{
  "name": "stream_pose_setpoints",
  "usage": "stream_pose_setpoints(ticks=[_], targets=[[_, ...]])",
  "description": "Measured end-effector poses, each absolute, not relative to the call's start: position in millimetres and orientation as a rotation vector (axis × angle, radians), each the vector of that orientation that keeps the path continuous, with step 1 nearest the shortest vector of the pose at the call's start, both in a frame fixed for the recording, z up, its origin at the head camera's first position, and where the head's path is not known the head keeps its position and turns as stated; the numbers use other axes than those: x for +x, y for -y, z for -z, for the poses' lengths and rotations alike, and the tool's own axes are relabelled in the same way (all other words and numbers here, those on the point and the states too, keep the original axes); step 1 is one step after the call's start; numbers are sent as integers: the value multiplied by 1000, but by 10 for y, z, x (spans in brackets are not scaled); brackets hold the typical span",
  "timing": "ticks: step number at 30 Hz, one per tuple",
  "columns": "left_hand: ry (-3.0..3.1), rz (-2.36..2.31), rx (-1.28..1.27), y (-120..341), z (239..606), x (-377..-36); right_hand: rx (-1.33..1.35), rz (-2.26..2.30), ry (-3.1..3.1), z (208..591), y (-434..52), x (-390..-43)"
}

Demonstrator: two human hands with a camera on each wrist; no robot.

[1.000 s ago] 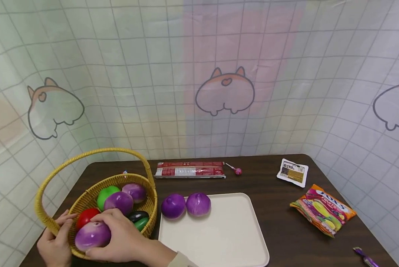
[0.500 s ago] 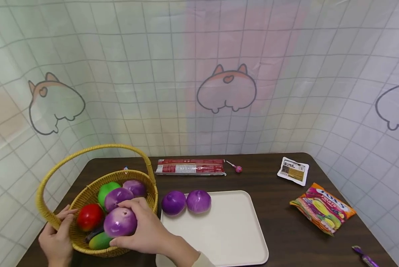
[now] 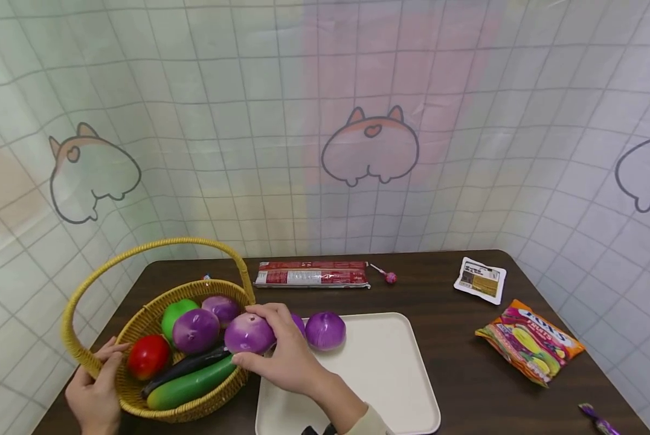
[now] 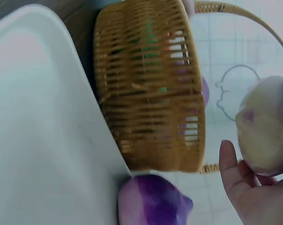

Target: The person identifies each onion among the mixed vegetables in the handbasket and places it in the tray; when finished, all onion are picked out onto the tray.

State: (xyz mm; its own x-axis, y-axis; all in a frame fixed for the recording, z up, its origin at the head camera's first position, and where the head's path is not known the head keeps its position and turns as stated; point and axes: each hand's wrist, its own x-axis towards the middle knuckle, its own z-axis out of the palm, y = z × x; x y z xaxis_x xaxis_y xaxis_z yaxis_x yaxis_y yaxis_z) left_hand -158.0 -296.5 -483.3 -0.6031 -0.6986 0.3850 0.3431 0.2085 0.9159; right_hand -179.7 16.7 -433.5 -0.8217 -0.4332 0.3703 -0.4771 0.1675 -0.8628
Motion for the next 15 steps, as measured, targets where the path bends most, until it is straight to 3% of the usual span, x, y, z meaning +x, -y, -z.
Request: stream_pose_setpoints(ticks=[15], targets=[[1602,1558,337,2964,4840,-1585,685,-1694,2350,4335,-594,-1851]])
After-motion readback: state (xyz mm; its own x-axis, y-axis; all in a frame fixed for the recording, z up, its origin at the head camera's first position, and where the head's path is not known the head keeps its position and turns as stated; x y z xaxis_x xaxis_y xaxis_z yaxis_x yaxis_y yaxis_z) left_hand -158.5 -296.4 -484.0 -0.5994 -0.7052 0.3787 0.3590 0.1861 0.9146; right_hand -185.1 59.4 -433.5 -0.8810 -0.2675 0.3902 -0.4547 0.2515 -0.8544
